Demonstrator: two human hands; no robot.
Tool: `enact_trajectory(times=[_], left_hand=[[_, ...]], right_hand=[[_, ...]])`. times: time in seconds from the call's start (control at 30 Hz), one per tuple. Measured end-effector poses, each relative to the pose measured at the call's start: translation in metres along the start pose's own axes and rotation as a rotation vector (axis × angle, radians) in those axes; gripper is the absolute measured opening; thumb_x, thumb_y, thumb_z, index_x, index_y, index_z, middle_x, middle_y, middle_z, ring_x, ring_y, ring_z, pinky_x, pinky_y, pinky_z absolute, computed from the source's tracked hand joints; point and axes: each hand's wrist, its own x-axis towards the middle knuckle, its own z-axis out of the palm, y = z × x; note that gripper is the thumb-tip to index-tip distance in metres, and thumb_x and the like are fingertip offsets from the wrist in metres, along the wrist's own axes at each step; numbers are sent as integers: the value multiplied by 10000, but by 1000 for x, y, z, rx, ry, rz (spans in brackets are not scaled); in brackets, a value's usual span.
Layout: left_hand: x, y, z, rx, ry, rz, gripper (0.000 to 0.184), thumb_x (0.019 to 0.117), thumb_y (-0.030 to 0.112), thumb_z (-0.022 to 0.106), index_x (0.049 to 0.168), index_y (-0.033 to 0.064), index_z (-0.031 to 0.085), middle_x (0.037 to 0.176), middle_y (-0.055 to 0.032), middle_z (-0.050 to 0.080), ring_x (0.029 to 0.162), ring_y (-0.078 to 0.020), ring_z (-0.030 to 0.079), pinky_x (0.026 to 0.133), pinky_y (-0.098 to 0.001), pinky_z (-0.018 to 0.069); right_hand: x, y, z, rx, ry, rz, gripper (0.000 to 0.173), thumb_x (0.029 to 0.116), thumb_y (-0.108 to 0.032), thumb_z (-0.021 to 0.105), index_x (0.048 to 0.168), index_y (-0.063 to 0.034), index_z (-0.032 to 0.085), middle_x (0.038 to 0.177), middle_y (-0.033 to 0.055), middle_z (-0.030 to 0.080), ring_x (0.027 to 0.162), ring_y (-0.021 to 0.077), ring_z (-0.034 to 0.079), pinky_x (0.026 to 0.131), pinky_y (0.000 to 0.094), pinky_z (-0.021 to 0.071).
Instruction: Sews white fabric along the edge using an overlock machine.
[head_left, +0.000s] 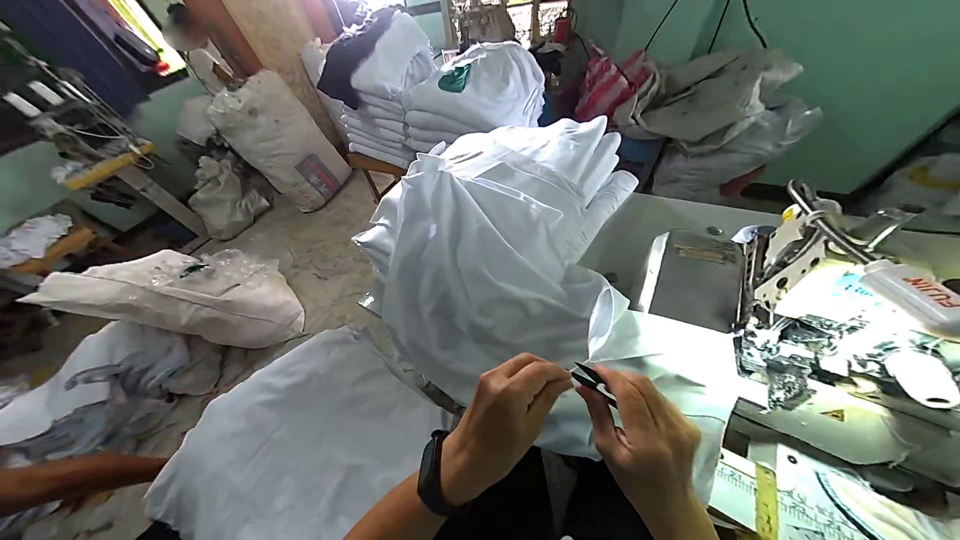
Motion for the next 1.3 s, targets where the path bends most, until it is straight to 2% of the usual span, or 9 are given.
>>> enact_trajectory(times=[0.13,0.23,0.37,0.43,0.57,0.7,0.93,1.07,1.3], left_hand=[[-15,20,0,-13,-194,-29,125,953,31,640,901,-44,725,892,-154,726,839,-147,710,806,-199,560],[-28,37,6,116,-557,-146,253,888,192,762,1083,31,770,1347,-235,640,1273,-460,589,1011,-643,479],[-29,47,67,188,-346,-23,241,949,187,678,1158,82,735,1421,-178,609,1340,-389,563,1072,-654,418],[-14,35,105,227,-226,1,261,981,188,621,1168,28,707,1386,-199,631,1320,-378,584,1102,-662,361],[41,-16,143,165,-433,-48,422,1027,195,573,1343,-84,588,1454,-253,552,1363,-395,530,1126,-565,402],[119,-57,149,88,-559,-3,365,999,92,591,1322,-78,569,1270,-276,643,1162,-428,647,995,-573,506],[108,-66,133,150,-219,240,150,954,60,629,1020,-66,677,1150,-257,670,1142,-414,621,1017,-536,448],[35,-35,93,267,-331,134,347,915,387,712,819,54,723,1138,-210,649,1131,-401,574,995,-579,394],[-5,-56,60,-153,-448,113,216,1017,282,616,900,133,722,1053,-6,672,1166,-100,573,1129,-367,354]], right_hand=[[4,-3,-17,201,12,96,236,1019,-156,587,974,47,698,821,140,687,751,84,642,704,136,494],[-12,9,-55,140,0,307,281,976,-164,630,976,115,667,779,158,635,686,42,557,640,116,447],[-55,39,-69,-213,-127,677,598,853,-262,723,1234,184,604,1068,383,649,906,493,667,771,608,527],[-64,40,-65,-121,-273,847,414,820,-99,731,1139,154,655,971,341,683,861,510,683,733,692,508],[-54,54,-68,301,-246,1199,79,776,10,674,851,-12,681,697,5,608,621,63,567,587,280,480],[-36,73,-77,793,35,1411,209,814,103,616,777,-94,557,562,-65,514,437,-1,443,430,168,396],[-75,89,-78,389,221,1209,150,912,2,647,1048,58,673,824,10,667,681,-1,595,644,176,509],[-87,70,-79,165,427,812,143,948,-23,565,838,16,648,741,-91,648,690,-106,592,651,83,501],[-95,-1,-17,581,-53,651,364,881,-192,763,1075,110,703,935,154,742,716,60,664,648,204,553]])
